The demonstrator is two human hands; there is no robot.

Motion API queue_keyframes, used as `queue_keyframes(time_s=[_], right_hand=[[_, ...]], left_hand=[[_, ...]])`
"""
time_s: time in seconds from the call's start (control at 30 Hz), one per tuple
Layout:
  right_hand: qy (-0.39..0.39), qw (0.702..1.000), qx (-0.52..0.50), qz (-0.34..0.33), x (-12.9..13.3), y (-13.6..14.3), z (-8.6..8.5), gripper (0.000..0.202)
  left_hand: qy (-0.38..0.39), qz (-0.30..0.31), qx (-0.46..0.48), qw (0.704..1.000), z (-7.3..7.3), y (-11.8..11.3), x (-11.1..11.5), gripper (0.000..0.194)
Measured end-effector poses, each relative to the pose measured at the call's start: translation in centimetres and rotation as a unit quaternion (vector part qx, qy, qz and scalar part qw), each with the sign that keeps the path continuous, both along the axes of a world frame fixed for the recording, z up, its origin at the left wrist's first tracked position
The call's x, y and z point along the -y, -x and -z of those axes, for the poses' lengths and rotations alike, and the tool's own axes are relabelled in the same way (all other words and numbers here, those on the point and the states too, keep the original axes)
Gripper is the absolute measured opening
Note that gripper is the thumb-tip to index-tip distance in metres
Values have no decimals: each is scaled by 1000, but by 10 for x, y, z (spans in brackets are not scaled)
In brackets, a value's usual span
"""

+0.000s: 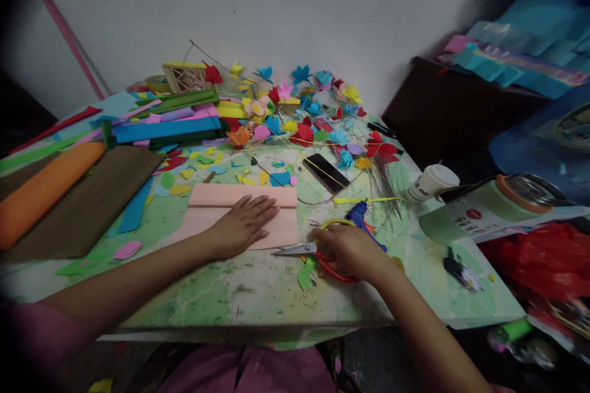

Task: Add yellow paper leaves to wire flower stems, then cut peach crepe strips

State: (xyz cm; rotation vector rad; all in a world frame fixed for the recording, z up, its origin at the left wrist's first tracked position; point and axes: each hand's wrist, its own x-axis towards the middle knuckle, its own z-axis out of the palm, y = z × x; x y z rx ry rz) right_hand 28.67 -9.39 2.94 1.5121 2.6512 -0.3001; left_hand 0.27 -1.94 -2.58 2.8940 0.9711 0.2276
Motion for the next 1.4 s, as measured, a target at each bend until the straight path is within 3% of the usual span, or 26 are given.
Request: queue_keyframes(time_s=[0.47,0.73,1.07,1.4], right_hand=[[-3,1000,-15,2,-3,2,3,52],[16,999,-28,-25,-11,21,-5,44],[17,999,-15,-39,-10,21,-5,31],[11,999,-16,-29,-11,26,-2,44]], left_hand=[[-11,7,-9,1000,0,2,-1,53],[-8,6,-6,1000,1,1,-1,54],[-27,14,0,1000,1,2,-2,53],[-16,9,4,1000,2,2,-2,53]])
